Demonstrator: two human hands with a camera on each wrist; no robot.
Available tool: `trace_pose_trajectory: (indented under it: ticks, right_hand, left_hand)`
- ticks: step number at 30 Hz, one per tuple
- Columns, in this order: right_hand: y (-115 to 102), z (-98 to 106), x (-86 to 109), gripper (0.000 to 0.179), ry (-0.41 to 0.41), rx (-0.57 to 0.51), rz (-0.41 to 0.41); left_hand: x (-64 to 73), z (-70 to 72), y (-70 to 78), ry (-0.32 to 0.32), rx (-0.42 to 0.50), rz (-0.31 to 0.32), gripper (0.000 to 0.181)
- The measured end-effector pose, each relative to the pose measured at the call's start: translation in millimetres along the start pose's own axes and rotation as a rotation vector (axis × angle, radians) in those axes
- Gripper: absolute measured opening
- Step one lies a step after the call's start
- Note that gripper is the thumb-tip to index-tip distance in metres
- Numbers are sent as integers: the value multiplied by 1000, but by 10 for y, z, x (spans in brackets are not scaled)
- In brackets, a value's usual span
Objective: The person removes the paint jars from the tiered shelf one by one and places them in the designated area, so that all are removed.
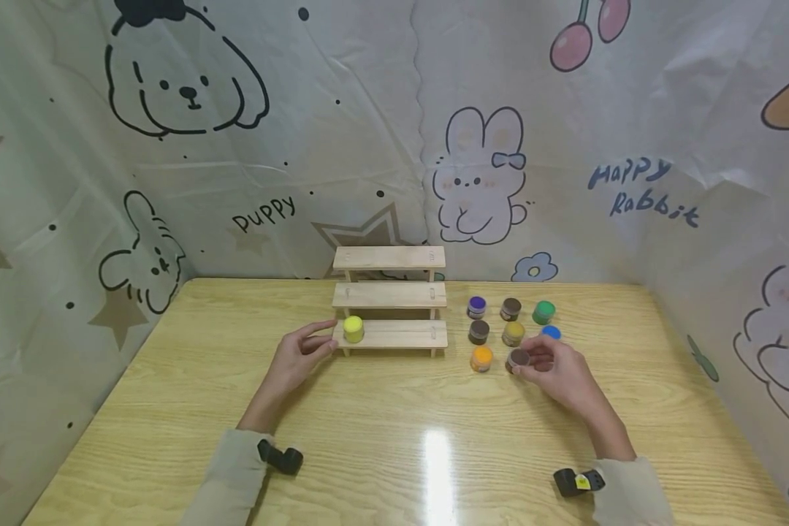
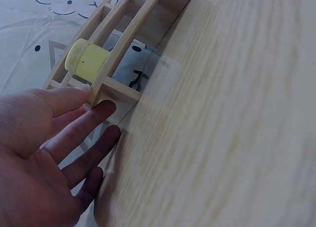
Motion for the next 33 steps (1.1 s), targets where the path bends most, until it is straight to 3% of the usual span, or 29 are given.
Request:
trace_pose_trajectory:
  ticks: [10, 19, 30, 33]
  right_hand:
    - [-80, 63, 37, 40, -3, 37, 48]
    - [-312, 122, 82, 39, 110, 73, 145]
    - [-613, -167, 3, 34, 119, -24, 316]
    - [-682, -271, -54, 36, 113, -57, 329]
  left_hand:
    - [16, -6, 6, 5, -17, -5, 40]
    - [18, -1, 22, 0, -1, 0, 40]
    - [13, 1, 12, 1, -7, -5, 40]
    - [16, -2, 13, 0, -4, -1, 39]
Point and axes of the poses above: each hand's wrist, its own x-axis away from the middle knuckle, its own z-axis out of the back of the hand, y = z × x, the point moved 1 cm from there along -x, towards the middle knuckle, and after that the axes turned 4 degrees about z, right-handed, at the moved point
